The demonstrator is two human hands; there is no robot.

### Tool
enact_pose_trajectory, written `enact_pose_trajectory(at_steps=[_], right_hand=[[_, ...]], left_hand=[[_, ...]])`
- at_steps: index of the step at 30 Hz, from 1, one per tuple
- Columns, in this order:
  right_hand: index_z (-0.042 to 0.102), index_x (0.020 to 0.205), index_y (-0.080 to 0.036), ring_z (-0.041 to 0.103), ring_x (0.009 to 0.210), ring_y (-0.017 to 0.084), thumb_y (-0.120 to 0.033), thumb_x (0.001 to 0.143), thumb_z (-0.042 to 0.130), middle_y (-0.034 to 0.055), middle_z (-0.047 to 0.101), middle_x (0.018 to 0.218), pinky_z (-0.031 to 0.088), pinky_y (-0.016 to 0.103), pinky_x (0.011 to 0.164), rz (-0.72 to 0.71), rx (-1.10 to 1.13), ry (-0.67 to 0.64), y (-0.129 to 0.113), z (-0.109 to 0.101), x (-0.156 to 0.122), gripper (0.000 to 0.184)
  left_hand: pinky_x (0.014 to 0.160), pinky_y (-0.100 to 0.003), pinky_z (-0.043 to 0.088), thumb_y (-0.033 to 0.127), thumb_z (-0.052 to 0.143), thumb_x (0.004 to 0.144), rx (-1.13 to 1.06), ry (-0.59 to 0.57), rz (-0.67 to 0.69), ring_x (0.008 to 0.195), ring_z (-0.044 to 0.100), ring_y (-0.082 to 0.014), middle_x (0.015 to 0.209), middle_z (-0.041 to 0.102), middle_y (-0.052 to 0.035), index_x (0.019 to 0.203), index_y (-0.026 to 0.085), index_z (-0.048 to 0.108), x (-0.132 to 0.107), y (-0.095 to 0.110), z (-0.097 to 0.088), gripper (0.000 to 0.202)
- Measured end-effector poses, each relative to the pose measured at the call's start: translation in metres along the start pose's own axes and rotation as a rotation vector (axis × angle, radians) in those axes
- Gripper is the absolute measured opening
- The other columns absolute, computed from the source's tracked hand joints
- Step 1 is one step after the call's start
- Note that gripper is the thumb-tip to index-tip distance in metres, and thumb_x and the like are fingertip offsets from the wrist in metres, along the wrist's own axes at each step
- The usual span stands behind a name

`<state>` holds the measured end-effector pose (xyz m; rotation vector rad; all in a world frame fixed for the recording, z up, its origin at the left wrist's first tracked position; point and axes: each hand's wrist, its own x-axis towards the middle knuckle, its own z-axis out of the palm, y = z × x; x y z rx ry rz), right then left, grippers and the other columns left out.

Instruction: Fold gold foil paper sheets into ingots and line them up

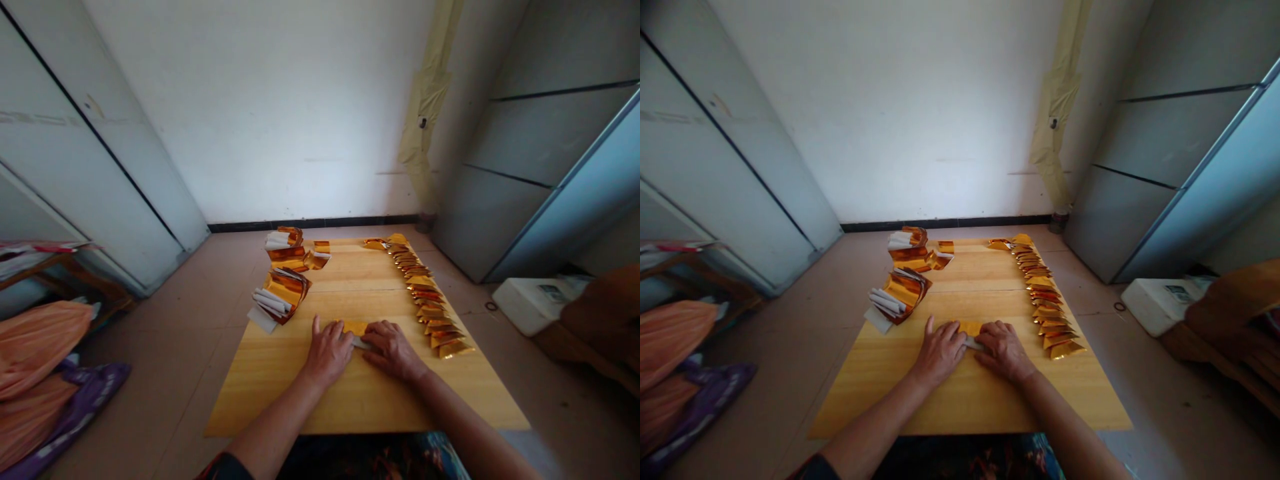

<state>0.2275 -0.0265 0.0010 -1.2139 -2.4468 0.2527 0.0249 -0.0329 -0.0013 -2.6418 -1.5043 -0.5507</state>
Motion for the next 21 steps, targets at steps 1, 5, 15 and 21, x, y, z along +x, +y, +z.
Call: enact_pose_trajectory(at_steps=[1, 5, 15, 21], right_hand=[[0.066, 0.106, -0.023, 0.053, 0.098, 0.021, -0.037, 0.085, 0.057, 0.0082, 0.062, 0.11, 0.038, 0.035, 0.086, -0.007, -0.004, -0.004, 0.001, -0.001, -0.001, 0.027], [0.064, 0.11, -0.022, 0.054, 0.098, 0.021, -0.035, 0.083, 0.058, 0.0087, 0.062, 0.109, 0.039, 0.035, 0.086, -0.008, -0.014, 0.012, 0.003, 0.0, -0.002, 0.03], [0.071, 0.086, -0.025, 0.057, 0.086, 0.016, -0.024, 0.087, 0.054, 0.0038, 0.065, 0.091, 0.04, 0.028, 0.078, -0.015, 0.027, 0.06, 0.012, 0.003, 0.004, 0.018], [0.072, 0.082, -0.023, 0.06, 0.075, 0.013, -0.021, 0.086, 0.054, 0.0005, 0.068, 0.078, 0.043, 0.022, 0.071, -0.011, 0.137, -0.066, 0.016, -0.004, 0.02, 0.018]], left_hand=[[0.107, -0.061, 0.017, 0.024, 0.052, 0.087, 0.0, 0.01, -0.002, 0.109, 0.055, -0.0235, 0.116, 0.059, -0.0077, 0.095, 0.024, 0.06, 0.0, -0.001, 0.002, 0.011], [0.107, -0.061, 0.02, 0.024, 0.05, 0.089, -0.001, 0.046, -0.016, 0.106, 0.057, -0.0228, 0.112, 0.062, -0.0073, 0.09, 0.024, 0.063, 0.0, -0.002, 0.007, 0.013], [0.107, -0.062, 0.019, 0.023, 0.049, 0.089, -0.006, 0.021, -0.012, 0.111, 0.055, -0.0235, 0.118, 0.06, -0.0078, 0.095, 0.025, 0.064, -0.003, -0.003, 0.005, 0.015], [0.107, -0.065, 0.016, 0.022, 0.05, 0.088, -0.033, -0.065, 0.024, 0.116, 0.049, -0.0244, 0.127, 0.054, -0.0053, 0.105, 0.027, 0.058, -0.005, -0.004, -0.003, 0.02]])
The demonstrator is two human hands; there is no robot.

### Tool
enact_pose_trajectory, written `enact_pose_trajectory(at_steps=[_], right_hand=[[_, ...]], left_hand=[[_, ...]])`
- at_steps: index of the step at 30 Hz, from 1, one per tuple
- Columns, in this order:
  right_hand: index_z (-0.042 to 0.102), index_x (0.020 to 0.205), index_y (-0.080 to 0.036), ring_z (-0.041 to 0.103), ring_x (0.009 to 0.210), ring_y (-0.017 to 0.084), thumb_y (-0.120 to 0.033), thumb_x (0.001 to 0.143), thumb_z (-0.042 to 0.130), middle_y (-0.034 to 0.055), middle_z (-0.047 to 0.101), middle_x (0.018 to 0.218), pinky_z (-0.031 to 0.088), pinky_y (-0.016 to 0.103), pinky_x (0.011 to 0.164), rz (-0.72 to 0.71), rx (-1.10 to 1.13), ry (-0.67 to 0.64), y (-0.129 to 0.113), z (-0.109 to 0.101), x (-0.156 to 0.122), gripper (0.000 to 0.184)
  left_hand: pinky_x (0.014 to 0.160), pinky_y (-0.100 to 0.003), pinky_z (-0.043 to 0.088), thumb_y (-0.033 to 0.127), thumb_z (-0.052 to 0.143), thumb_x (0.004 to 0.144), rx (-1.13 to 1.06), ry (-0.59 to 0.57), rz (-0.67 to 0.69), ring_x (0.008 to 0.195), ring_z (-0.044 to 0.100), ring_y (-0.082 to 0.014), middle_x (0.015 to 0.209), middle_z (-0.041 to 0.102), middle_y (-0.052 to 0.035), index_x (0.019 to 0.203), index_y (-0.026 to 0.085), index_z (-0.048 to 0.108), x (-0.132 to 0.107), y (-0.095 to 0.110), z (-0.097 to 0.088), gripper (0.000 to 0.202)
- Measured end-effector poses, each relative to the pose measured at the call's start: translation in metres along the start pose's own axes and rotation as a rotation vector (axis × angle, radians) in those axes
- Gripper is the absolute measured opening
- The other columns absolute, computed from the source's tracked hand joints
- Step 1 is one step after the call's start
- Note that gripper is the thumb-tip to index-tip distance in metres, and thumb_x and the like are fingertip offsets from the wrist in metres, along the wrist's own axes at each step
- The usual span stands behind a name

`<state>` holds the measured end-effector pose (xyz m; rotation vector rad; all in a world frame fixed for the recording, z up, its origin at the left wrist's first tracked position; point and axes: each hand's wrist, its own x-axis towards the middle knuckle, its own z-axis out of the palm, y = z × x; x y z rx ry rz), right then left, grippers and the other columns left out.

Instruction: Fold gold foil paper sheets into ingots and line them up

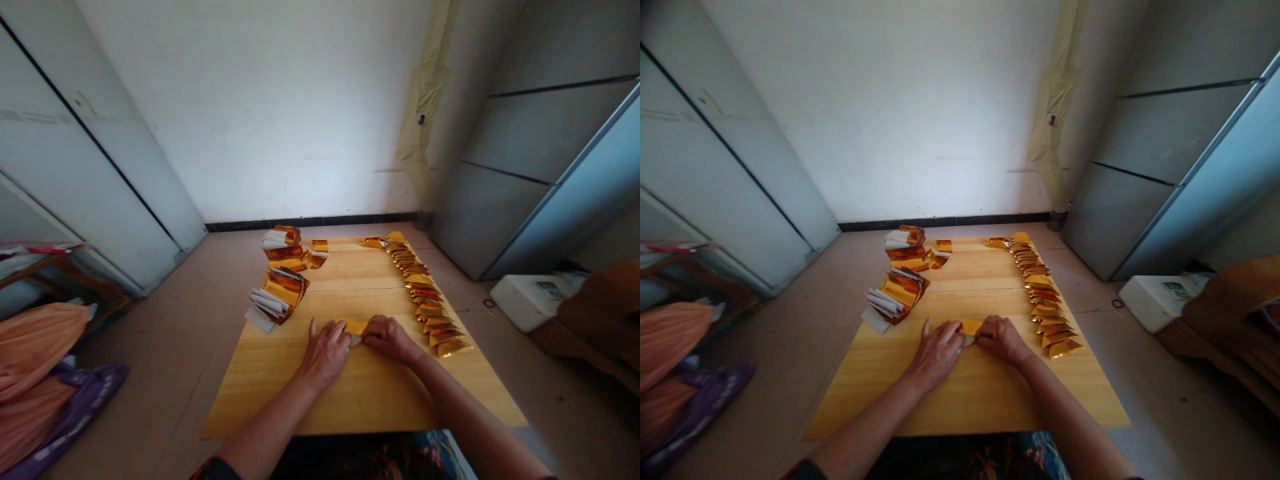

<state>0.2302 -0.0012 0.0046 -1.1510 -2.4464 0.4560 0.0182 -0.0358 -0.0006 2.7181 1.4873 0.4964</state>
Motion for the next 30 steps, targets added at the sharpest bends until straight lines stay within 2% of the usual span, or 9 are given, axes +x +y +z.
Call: enact_pose_trajectory(at_steps=[4, 8, 14, 17, 20, 24, 30], right_hand=[[0.072, 0.081, -0.023, 0.061, 0.074, 0.013, -0.022, 0.083, 0.056, 0.0003, 0.069, 0.078, 0.043, 0.022, 0.069, 0.109, 0.02, -0.031, -0.005, -0.003, 0.007, 0.016], [0.072, 0.079, -0.022, 0.061, 0.073, 0.013, -0.023, 0.079, 0.061, -0.0004, 0.069, 0.078, 0.042, 0.021, 0.066, 0.197, 0.015, -0.049, -0.005, -0.002, 0.01, 0.01], [0.072, 0.079, -0.023, 0.061, 0.076, 0.013, -0.019, 0.078, 0.061, -0.0008, 0.069, 0.08, 0.041, 0.021, 0.068, 0.173, -0.01, -0.072, -0.003, -0.001, 0.013, 0.012], [0.072, 0.078, -0.024, 0.061, 0.079, 0.014, -0.018, 0.08, 0.058, -0.0005, 0.069, 0.08, 0.042, 0.022, 0.071, 0.102, -0.034, -0.078, -0.002, 0.0, 0.013, 0.016], [0.072, 0.078, -0.024, 0.06, 0.079, 0.014, -0.019, 0.081, 0.057, 0.0005, 0.069, 0.08, 0.041, 0.023, 0.071, 0.071, -0.031, -0.09, -0.001, 0.002, 0.014, 0.016], [0.072, 0.08, -0.021, 0.059, 0.077, 0.014, -0.016, 0.078, 0.058, 0.0019, 0.068, 0.079, 0.041, 0.022, 0.07, 0.13, -0.001, -0.099, -0.001, 0.004, 0.017, 0.014], [0.07, 0.077, -0.02, 0.058, 0.076, 0.014, -0.014, 0.074, 0.059, 0.0011, 0.067, 0.079, 0.039, 0.021, 0.069, 0.23, 0.03, -0.1, -0.005, 0.003, 0.02, 0.013]], left_hand=[[0.106, -0.066, 0.015, 0.023, 0.048, 0.088, -0.003, -0.046, 0.003, 0.116, 0.047, -0.0248, 0.118, 0.058, -0.0037, 0.108, 0.028, 0.055, -0.001, 0.003, -0.004, 0.021], [0.105, -0.068, 0.013, 0.027, 0.05, 0.088, 0.017, -0.064, 0.015, 0.12, 0.043, -0.0276, 0.119, 0.056, -0.0048, 0.111, 0.028, 0.054, -0.001, 0.005, -0.007, 0.023], [0.106, -0.069, 0.007, 0.028, 0.055, 0.085, -0.006, -0.056, 0.03, 0.121, 0.042, -0.0277, 0.121, 0.056, -0.005, 0.111, 0.029, 0.055, -0.002, 0.003, -0.009, 0.026], [0.108, -0.064, 0.01, 0.027, 0.055, 0.085, -0.028, -0.041, 0.043, 0.119, 0.044, -0.0252, 0.12, 0.056, -0.0047, 0.108, 0.028, 0.055, -0.001, 0.003, -0.009, 0.024], [0.107, -0.055, 0.021, 0.022, 0.054, 0.084, -0.041, -0.043, 0.038, 0.113, 0.047, -0.0223, 0.116, 0.057, -0.0049, 0.106, 0.026, 0.056, -0.001, 0.004, -0.009, 0.022], [0.096, -0.042, 0.036, 0.02, 0.055, 0.082, -0.027, -0.067, 0.044, 0.106, 0.05, -0.0219, 0.109, 0.058, -0.0064, 0.103, 0.024, 0.058, 0.001, 0.005, -0.008, 0.021], [0.09, -0.037, 0.04, 0.018, 0.055, 0.081, -0.018, -0.064, 0.036, 0.103, 0.051, -0.0216, 0.107, 0.057, -0.0062, 0.1, 0.023, 0.058, 0.002, 0.005, -0.006, 0.02]])
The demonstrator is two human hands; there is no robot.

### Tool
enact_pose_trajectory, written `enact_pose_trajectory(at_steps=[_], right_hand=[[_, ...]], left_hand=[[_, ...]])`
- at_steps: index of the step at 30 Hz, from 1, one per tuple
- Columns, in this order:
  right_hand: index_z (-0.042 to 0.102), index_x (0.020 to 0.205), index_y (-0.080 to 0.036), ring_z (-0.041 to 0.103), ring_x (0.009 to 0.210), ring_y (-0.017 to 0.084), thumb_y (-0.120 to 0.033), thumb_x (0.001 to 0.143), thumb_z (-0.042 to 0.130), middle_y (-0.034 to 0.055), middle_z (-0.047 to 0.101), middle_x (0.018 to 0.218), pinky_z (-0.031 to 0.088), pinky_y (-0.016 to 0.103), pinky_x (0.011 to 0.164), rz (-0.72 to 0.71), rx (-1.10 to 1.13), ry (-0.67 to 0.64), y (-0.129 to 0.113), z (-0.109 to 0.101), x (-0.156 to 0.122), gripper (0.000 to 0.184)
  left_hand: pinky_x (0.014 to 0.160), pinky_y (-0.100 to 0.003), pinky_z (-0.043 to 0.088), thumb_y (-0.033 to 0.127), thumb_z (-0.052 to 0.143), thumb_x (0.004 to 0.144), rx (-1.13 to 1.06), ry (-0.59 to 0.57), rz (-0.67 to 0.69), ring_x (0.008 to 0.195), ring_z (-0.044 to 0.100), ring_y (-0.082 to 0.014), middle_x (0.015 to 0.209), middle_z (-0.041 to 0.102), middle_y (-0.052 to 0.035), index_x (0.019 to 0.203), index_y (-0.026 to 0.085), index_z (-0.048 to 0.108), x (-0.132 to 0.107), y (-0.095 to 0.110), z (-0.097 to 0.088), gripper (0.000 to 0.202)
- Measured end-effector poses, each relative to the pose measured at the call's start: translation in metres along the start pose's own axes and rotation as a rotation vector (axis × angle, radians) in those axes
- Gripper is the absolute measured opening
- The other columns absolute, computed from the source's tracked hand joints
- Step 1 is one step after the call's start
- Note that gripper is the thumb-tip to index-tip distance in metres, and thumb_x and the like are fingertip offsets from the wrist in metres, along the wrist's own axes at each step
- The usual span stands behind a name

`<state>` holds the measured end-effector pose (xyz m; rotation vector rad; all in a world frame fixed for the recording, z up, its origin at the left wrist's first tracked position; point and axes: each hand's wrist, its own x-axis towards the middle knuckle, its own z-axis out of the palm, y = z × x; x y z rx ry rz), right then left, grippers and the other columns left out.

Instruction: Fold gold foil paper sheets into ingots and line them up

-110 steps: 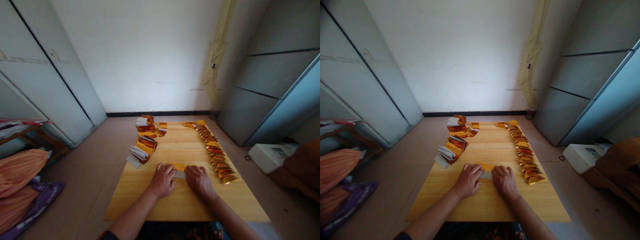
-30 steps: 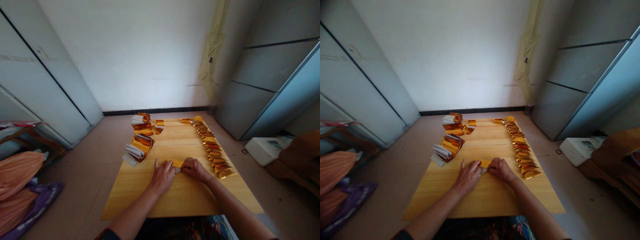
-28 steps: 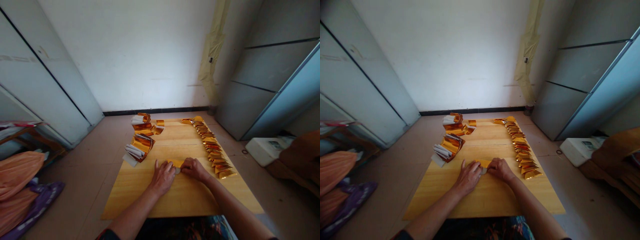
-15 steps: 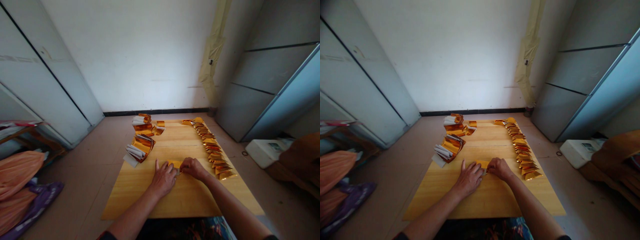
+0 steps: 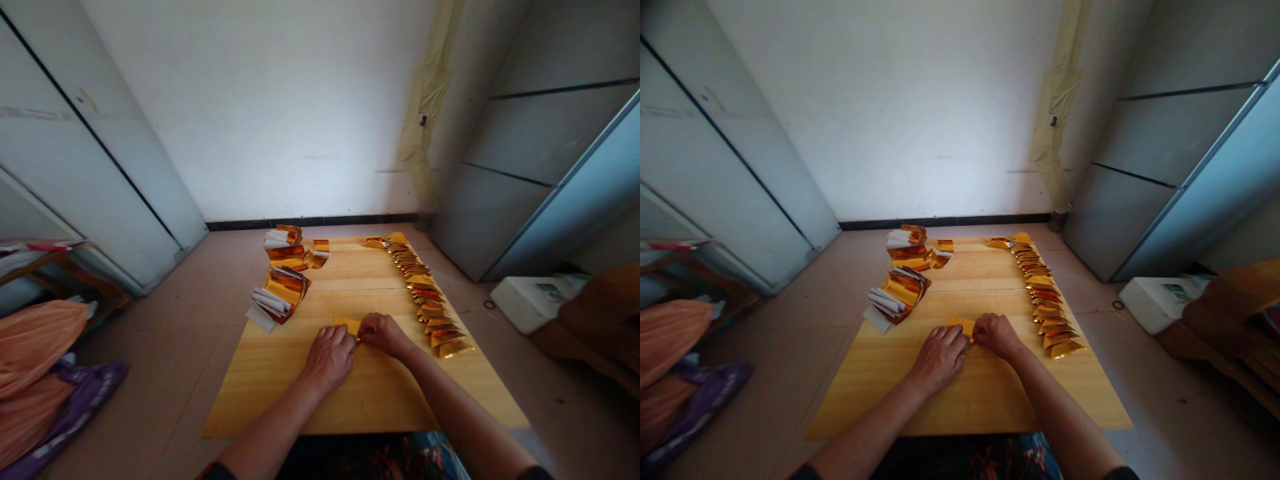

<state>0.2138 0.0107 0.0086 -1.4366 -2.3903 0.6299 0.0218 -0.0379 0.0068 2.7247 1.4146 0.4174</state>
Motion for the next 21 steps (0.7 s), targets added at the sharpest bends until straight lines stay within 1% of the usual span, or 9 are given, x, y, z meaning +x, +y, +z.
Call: enact_pose_trajectory(at_steps=[3, 6, 9, 12, 18, 21], right_hand=[[0.07, 0.076, -0.02, 0.058, 0.075, 0.013, -0.014, 0.074, 0.06, 0.001, 0.066, 0.078, 0.038, 0.021, 0.068, 0.018, 0.002, -0.003, -0.0023, -0.0014, 0.0006, 0.012], [0.069, 0.076, -0.019, 0.057, 0.073, 0.013, -0.014, 0.073, 0.06, 0.001, 0.066, 0.078, 0.037, 0.021, 0.066, 0.031, 0.016, -0.012, -0.0013, -0.0008, 0.0013, 0.011], [0.069, 0.076, -0.019, 0.057, 0.073, 0.012, -0.013, 0.072, 0.061, 0.0009, 0.066, 0.078, 0.037, 0.02, 0.065, 0.026, 0.051, 0.01, 0.0021, 0.0019, 0.0014, 0.01], [0.068, 0.075, -0.019, 0.056, 0.071, 0.012, -0.013, 0.071, 0.061, 0.0005, 0.065, 0.077, 0.037, 0.02, 0.064, 0.025, 0.068, 0.034, 0.004, 0.0041, 0.0008, 0.01], [0.067, 0.075, -0.018, 0.056, 0.07, 0.012, -0.012, 0.07, 0.062, 0.0005, 0.064, 0.077, 0.037, 0.02, 0.064, 0.048, 0.088, 0.054, 0.0027, 0.006, -0.0001, 0.009], [0.066, 0.074, -0.019, 0.055, 0.07, 0.012, -0.009, 0.068, 0.059, 0.0003, 0.063, 0.076, 0.037, 0.02, 0.064, 0.051, 0.099, 0.075, 0.0039, 0.008, -0.0004, 0.013]], left_hand=[[0.091, -0.038, 0.039, 0.018, 0.054, 0.082, 0.013, 0.011, -0.003, 0.102, 0.052, -0.0215, 0.107, 0.057, -0.0062, 0.102, 0.023, 0.058, -0.0007, 0.0007, 0.0017, 0.021], [0.093, -0.043, 0.037, 0.021, 0.053, 0.083, 0.042, 0.014, -0.004, 0.107, 0.051, -0.0232, 0.116, 0.055, -0.0075, 0.107, 0.025, 0.057, -0.0024, 0.0017, 0.0041, 0.025], [0.095, -0.048, 0.034, 0.024, 0.052, 0.085, 0.063, 0.01, -0.012, 0.114, 0.047, -0.0257, 0.125, 0.051, -0.0085, 0.114, 0.029, 0.054, -0.0045, 0.0028, 0.0057, 0.03], [0.095, -0.051, 0.033, 0.026, 0.051, 0.087, 0.074, -0.004, -0.017, 0.117, 0.045, -0.0271, 0.128, 0.05, -0.0098, 0.117, 0.031, 0.054, -0.0056, 0.0038, 0.006, 0.031], [0.096, -0.053, 0.032, 0.024, 0.052, 0.086, 0.068, -0.008, -0.035, 0.119, 0.044, -0.0269, 0.129, 0.05, -0.0098, 0.118, 0.033, 0.054, -0.0061, 0.0044, 0.0079, 0.033], [0.096, -0.054, 0.031, 0.025, 0.052, 0.087, 0.06, 0.004, -0.045, 0.12, 0.044, -0.0267, 0.131, 0.049, -0.0093, 0.117, 0.033, 0.055, -0.0064, 0.004, 0.0096, 0.032]])
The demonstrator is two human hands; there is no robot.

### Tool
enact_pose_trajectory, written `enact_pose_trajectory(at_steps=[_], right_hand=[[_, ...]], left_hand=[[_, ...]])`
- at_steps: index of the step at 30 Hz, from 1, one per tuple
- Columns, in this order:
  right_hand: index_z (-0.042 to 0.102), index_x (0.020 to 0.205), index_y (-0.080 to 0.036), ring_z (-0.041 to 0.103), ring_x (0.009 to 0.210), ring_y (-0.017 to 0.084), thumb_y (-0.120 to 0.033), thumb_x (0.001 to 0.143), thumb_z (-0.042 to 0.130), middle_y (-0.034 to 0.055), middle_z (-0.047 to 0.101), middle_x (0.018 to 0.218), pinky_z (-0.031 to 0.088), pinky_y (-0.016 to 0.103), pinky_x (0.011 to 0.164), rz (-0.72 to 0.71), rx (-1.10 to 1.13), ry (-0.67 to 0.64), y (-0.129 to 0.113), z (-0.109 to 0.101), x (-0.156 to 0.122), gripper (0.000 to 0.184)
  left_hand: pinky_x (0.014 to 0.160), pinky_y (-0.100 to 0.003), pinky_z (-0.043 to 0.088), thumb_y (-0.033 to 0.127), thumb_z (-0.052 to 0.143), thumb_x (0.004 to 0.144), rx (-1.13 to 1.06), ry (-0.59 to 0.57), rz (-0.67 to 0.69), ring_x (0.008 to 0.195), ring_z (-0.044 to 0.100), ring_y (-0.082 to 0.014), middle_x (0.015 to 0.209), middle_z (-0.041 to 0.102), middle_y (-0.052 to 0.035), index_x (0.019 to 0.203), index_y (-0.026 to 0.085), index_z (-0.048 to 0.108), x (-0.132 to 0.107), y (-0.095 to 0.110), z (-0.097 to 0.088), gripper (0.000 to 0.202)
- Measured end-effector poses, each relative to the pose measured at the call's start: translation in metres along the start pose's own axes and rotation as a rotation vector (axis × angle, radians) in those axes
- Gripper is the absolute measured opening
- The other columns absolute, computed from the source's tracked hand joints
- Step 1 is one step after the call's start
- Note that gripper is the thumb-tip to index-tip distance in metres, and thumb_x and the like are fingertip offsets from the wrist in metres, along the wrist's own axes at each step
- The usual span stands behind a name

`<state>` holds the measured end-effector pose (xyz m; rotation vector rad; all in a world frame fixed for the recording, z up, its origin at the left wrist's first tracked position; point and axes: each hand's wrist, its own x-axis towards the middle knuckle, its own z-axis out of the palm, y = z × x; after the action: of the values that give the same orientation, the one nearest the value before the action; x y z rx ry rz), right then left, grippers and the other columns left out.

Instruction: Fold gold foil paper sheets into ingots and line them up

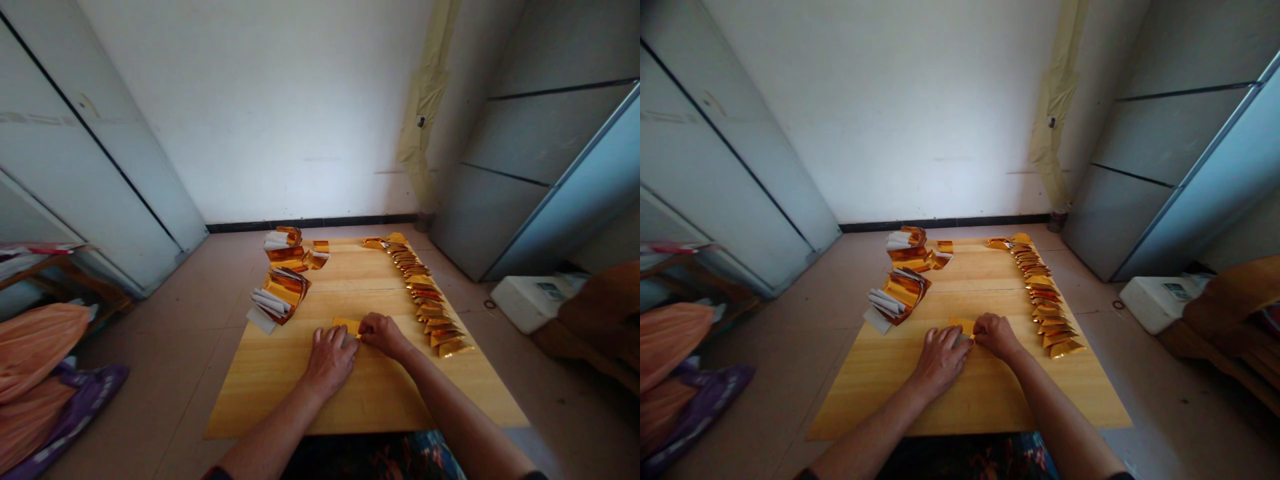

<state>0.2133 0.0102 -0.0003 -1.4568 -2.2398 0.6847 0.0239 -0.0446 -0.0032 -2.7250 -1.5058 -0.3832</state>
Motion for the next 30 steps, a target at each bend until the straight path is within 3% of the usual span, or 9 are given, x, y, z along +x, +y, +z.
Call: enact_pose_trajectory(at_steps=[7, 13, 18, 25, 30], right_hand=[[0.065, 0.074, -0.018, 0.057, 0.072, 0.013, 0.0, 0.057, 0.047, 0.0015, 0.064, 0.077, 0.043, 0.021, 0.066, 0.027, 0.132, 0.077, 0.011, 0.005, 0.0, 0.031], [0.066, 0.077, -0.018, 0.059, 0.075, 0.014, 0.0, 0.065, 0.046, 0.0033, 0.064, 0.079, 0.046, 0.023, 0.069, -0.021, 0.164, 0.235, 0.015, 0.006, 0.004, 0.029], [0.069, 0.08, -0.02, 0.057, 0.086, 0.015, -0.005, 0.076, 0.051, 0.0039, 0.067, 0.089, 0.041, 0.027, 0.079, -0.264, -0.016, 0.09, 0.001, -0.001, -0.002, 0.024], [0.069, 0.096, -0.024, 0.052, 0.094, 0.019, -0.017, 0.089, 0.049, 0.0065, 0.064, 0.097, 0.036, 0.03, 0.078, -0.13, -0.294, 0.006, -0.026, 0.003, -0.019, 0.022], [0.069, 0.091, -0.025, 0.052, 0.09, 0.019, -0.022, 0.09, 0.05, 0.0049, 0.062, 0.091, 0.034, 0.029, 0.075, -0.131, -0.296, -0.02, -0.037, 0.006, -0.023, 0.019]], left_hand=[[0.099, -0.059, 0.026, 0.028, 0.053, 0.087, -0.035, 0.001, -0.014, 0.12, 0.043, -0.0275, 0.13, 0.05, -0.0088, 0.118, 0.035, 0.056, 0.0, 0.0, -0.001, 0.032], [0.102, -0.062, 0.02, 0.032, 0.057, 0.084, -0.081, -0.007, -0.037, 0.121, 0.043, -0.0273, 0.13, 0.051, -0.0074, 0.111, 0.033, 0.06, 0.003, -0.002, -0.004, 0.026], [0.104, -0.062, 0.016, 0.034, 0.056, 0.085, -0.182, -0.011, -0.088, 0.116, 0.048, -0.023, 0.121, 0.058, -0.0028, 0.094, 0.029, 0.065, 0.015, -0.012, -0.006, 0.013], [0.104, -0.059, 0.019, 0.024, 0.061, 0.081, -0.146, 0.096, -0.128, 0.117, 0.048, -0.0239, 0.12, 0.06, -0.0021, 0.089, 0.028, 0.067, 0.023, -0.024, 0.0, 0.01], [0.094, -0.042, 0.035, 0.017, 0.055, 0.084, -0.132, 0.12, -0.089, 0.105, 0.051, -0.02, 0.106, 0.062, -0.0036, 0.096, 0.027, 0.067, 0.021, -0.027, 0.002, 0.02]])
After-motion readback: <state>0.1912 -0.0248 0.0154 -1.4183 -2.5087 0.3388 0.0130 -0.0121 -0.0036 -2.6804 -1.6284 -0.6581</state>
